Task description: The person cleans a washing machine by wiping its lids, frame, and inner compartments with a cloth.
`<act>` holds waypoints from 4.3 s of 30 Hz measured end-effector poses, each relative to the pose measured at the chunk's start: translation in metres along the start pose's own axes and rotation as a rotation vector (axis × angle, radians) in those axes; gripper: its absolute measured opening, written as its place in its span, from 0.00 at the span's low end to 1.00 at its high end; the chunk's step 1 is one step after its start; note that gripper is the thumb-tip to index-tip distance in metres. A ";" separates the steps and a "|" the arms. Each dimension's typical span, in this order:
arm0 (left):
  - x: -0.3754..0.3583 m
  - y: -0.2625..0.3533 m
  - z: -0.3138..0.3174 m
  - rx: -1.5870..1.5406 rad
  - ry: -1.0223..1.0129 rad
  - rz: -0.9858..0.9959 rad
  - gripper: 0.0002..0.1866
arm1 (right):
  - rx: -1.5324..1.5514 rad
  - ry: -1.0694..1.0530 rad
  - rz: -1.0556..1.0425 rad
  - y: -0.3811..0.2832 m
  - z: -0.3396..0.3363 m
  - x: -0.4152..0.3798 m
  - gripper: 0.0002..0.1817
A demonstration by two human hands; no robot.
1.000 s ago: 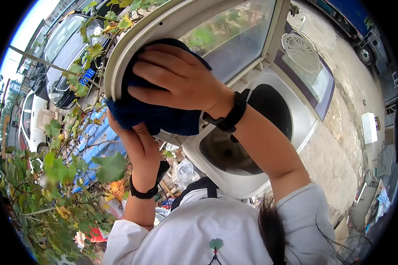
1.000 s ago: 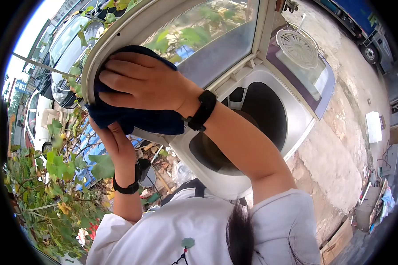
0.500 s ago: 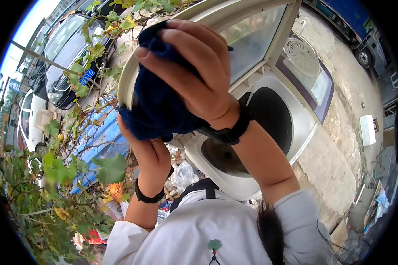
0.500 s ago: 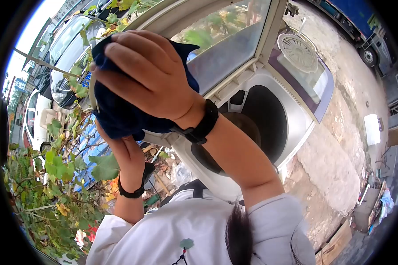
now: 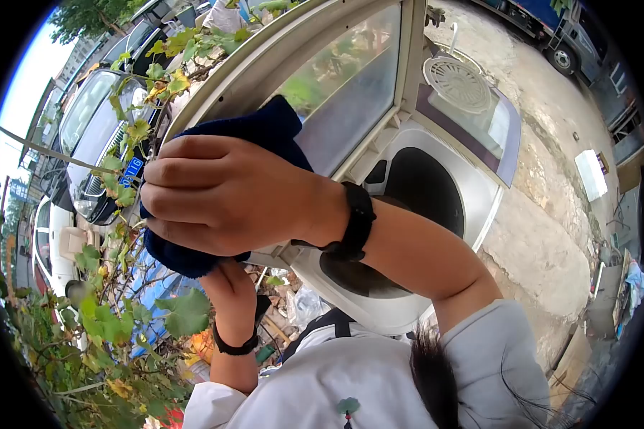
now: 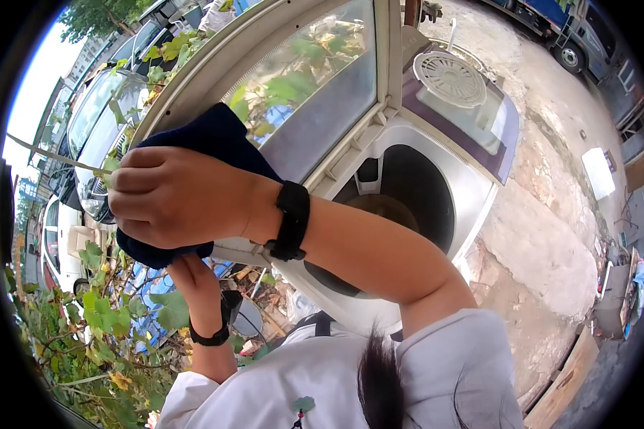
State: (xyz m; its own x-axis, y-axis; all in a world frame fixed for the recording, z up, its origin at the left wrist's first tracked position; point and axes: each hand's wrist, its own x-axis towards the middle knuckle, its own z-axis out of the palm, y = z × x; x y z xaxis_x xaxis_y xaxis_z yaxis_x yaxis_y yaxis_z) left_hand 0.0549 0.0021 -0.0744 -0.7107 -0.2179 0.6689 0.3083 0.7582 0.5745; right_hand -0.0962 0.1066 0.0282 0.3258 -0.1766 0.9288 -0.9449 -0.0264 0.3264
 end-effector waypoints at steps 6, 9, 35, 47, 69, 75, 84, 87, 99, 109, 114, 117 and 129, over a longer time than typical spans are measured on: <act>0.013 0.013 -0.001 -0.276 0.081 -0.200 0.23 | -0.137 0.052 0.017 0.050 -0.024 -0.008 0.10; 0.026 0.020 0.001 0.002 0.095 -0.097 0.25 | -0.422 0.021 0.116 0.102 -0.063 -0.038 0.11; 0.006 -0.007 -0.005 0.101 -0.063 -0.005 0.28 | -0.023 0.108 0.060 0.014 0.002 -0.009 0.12; 0.026 0.018 0.006 0.163 0.083 0.033 0.33 | -0.380 0.195 0.525 0.061 -0.040 -0.041 0.24; 0.015 0.002 0.002 0.314 0.064 0.054 0.38 | 0.026 -0.056 0.655 -0.043 0.028 -0.101 0.31; 0.014 0.009 0.002 0.155 0.056 -0.014 0.38 | -0.108 0.289 0.821 0.017 0.003 -0.107 0.38; 0.008 -0.003 0.006 0.057 0.066 -0.015 0.39 | 0.385 -0.071 0.734 -0.067 0.028 -0.112 0.31; -0.028 -0.018 0.002 -0.240 -0.094 -0.127 0.34 | 0.216 -0.016 0.613 -0.061 0.028 -0.091 0.25; -0.077 -0.061 0.007 -0.003 -0.342 -0.142 0.31 | 0.340 0.060 0.524 -0.067 0.034 -0.082 0.20; -0.023 -0.015 0.003 -0.050 -0.006 -0.197 0.32 | 0.056 -0.124 0.791 -0.093 0.037 -0.146 0.34; -0.051 -0.020 0.012 0.143 -0.042 -0.076 0.36 | -0.071 -0.082 0.900 -0.112 0.023 -0.155 0.31; -0.062 -0.033 0.015 -0.076 -0.046 -0.222 0.34 | 0.212 0.078 0.960 -0.103 0.028 -0.110 0.28; -0.068 -0.041 0.022 0.066 -0.148 -0.154 0.26 | 0.134 -0.040 1.113 -0.125 0.028 -0.136 0.27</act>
State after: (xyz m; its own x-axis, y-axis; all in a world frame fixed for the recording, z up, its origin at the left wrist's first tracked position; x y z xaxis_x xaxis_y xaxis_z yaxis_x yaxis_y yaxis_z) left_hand 0.0764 -0.0002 -0.1539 -0.8327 -0.2458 0.4962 0.1497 0.7627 0.6292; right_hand -0.0233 0.1067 -0.1438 -0.7016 -0.1990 0.6843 -0.7057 0.0610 -0.7058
